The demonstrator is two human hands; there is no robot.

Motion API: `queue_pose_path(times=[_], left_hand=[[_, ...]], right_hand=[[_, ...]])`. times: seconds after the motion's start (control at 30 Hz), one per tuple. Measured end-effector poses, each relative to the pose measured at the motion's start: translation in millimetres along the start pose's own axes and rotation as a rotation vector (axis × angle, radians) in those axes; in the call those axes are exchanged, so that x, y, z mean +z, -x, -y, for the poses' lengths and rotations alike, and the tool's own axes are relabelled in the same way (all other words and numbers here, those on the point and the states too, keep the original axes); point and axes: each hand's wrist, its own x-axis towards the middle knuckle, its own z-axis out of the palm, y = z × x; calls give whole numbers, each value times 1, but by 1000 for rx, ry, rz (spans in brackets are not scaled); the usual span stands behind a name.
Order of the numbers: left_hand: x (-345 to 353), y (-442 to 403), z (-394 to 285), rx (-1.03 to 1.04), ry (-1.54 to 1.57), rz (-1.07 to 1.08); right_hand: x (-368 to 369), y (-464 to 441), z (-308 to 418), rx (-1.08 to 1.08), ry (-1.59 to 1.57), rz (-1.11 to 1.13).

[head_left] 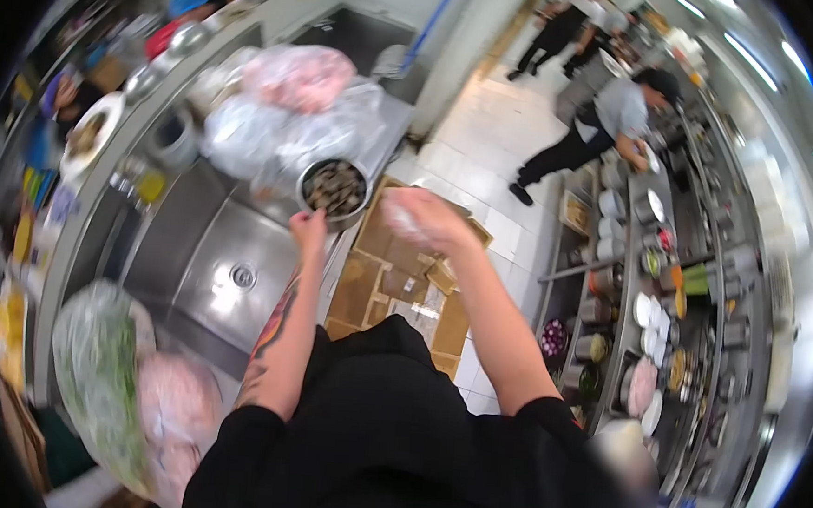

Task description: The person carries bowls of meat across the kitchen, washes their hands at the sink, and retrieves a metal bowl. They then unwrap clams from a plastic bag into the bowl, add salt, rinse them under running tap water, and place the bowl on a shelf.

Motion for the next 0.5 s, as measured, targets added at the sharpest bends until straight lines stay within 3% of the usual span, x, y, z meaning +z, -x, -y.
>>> queue_pose_path(times=[0.13, 0.3, 0.33, 0.4, 0.5], left_hand=[[-18, 11, -43, -209, -7, 192], [-40, 17, -42, -263, 116, 72], [-52, 19, -38, -279, 134, 19], [-66, 33, -37, -283, 169, -111], [-88, 45, -32, -224, 206, -249]], right_hand=[[11, -89, 13, 18, -23, 138], [33, -171, 23, -38, 85, 291], [34, -195, 12, -414, 383, 350], [63, -204, 22, -81, 79, 444], [100, -219, 34, 49, -114, 510]])
